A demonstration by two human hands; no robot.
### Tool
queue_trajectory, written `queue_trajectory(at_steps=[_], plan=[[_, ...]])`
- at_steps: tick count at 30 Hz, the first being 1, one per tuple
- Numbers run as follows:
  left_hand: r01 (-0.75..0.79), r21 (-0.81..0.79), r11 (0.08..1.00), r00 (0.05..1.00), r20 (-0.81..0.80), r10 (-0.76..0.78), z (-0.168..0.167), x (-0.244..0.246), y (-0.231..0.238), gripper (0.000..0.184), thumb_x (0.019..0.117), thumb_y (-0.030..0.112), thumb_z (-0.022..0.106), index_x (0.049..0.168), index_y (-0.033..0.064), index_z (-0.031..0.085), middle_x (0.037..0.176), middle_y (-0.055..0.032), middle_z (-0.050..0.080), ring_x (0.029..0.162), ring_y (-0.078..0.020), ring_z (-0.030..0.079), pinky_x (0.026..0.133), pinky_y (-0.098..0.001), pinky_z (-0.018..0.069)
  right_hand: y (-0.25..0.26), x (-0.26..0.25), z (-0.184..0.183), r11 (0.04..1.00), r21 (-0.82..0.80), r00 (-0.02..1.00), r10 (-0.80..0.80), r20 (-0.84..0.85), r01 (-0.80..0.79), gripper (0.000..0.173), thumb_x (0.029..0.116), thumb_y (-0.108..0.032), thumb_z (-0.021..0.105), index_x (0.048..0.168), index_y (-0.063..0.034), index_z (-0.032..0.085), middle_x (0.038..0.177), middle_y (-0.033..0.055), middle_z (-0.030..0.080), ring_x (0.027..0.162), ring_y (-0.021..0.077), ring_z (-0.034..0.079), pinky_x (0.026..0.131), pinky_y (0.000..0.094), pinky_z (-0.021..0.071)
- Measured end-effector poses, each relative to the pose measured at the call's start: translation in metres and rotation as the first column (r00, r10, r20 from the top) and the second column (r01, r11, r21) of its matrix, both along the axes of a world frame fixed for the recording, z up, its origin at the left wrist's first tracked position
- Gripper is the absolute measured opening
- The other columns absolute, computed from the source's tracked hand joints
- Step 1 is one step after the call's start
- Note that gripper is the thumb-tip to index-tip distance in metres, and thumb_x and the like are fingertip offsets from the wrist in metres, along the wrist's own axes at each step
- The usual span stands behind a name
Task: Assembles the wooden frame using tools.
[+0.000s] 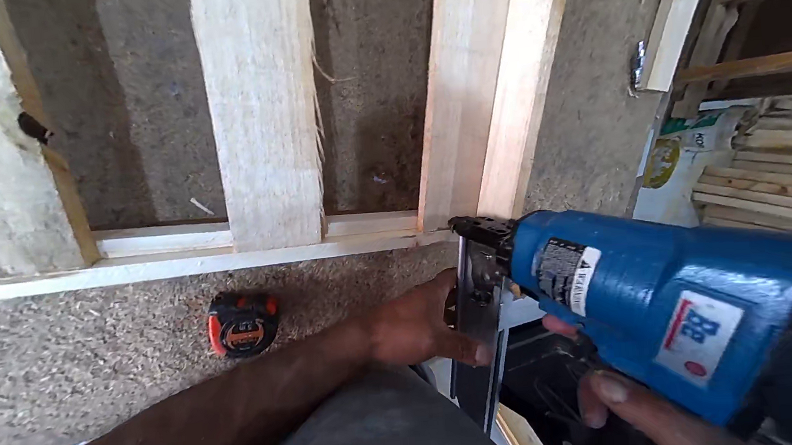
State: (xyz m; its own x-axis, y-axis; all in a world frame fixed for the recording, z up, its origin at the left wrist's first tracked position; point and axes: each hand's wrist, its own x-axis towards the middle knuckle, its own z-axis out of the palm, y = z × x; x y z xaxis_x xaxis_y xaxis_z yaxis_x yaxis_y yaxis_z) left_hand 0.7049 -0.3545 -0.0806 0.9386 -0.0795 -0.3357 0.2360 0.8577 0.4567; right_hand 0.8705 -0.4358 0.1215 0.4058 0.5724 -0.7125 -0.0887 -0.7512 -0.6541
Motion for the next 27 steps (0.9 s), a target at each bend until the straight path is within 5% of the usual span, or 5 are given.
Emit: queue_trajectory(at_steps=[6, 10, 16, 22, 27], plan=[[-0.017, 0.028, 0.999, 0.999, 0.031, 0.016, -0.001, -0.002, -0.001, 0.084, 0.0859, 0.016, 0.081, 0.154, 0.0114, 0.033, 0.137, -0.0112, 0.062, 0.120, -0.0199, 0.067, 0.102, -0.0386, 0.0579, 0.016, -0.011, 0.004, 1.000, 0.014, 1.000, -0.010, 0.018, 0.010, 0.024, 0.0880, 0.005, 0.062, 0.109, -0.0050, 0.067, 0.111, 0.0068, 0.077, 0.077, 0.0086, 0.073, 0.068, 0.0209, 0.0601], [-0.052, -0.038, 0.998, 0.998, 0.024, 0.053, -0.005, -0.008, -0.007, 0.082, 0.0854, 0.014, 0.081, 0.152, 0.0126, 0.034, 0.137, -0.0104, 0.061, 0.120, -0.0202, 0.066, 0.103, -0.0385, 0.0574, -0.004, -0.016, -0.005, 0.994, 0.044, 0.995, 0.098, 0.028, -0.099, 0.028, 0.0955, -0.004, 0.065, 0.123, -0.0059, 0.063, 0.119, 0.0049, 0.074, 0.079, 0.0085, 0.071, 0.070, 0.0254, 0.0604], [-0.049, -0.046, 0.998, 0.999, 0.000, 0.049, -0.007, -0.011, -0.009, 0.083, 0.0860, 0.013, 0.080, 0.153, 0.0104, 0.032, 0.138, -0.0113, 0.061, 0.122, -0.0199, 0.066, 0.104, -0.0381, 0.0566, -0.003, -0.023, -0.008, 0.992, 0.014, 0.991, 0.127, 0.040, -0.127, 0.025, 0.0967, -0.008, 0.064, 0.122, -0.0051, 0.064, 0.118, 0.0027, 0.074, 0.080, 0.0056, 0.070, 0.072, 0.0239, 0.0596], [-0.049, -0.041, 0.998, 0.999, -0.001, 0.049, -0.009, -0.013, -0.009, 0.083, 0.0854, 0.014, 0.081, 0.152, 0.0101, 0.033, 0.138, -0.0112, 0.061, 0.121, -0.0199, 0.066, 0.104, -0.0381, 0.0567, -0.005, -0.031, -0.008, 0.983, -0.042, 0.980, 0.179, 0.080, -0.177, 0.014, 0.0994, -0.008, 0.062, 0.112, -0.0083, 0.067, 0.097, -0.0079, 0.072, 0.078, 0.0012, 0.066, 0.074, 0.0237, 0.0590], [-0.057, -0.058, 0.997, 0.998, 0.010, 0.057, -0.010, -0.018, -0.007, 0.082, 0.0855, 0.015, 0.081, 0.152, 0.0103, 0.032, 0.139, -0.0120, 0.060, 0.121, -0.0207, 0.066, 0.103, -0.0388, 0.0571, -0.003, -0.038, -0.005, 0.980, -0.049, 0.977, 0.195, 0.088, -0.191, 0.021, 0.0984, -0.006, 0.062, 0.119, -0.0031, 0.064, 0.106, -0.0057, 0.075, 0.084, 0.0007, 0.069, 0.080, 0.0253, 0.0598]])
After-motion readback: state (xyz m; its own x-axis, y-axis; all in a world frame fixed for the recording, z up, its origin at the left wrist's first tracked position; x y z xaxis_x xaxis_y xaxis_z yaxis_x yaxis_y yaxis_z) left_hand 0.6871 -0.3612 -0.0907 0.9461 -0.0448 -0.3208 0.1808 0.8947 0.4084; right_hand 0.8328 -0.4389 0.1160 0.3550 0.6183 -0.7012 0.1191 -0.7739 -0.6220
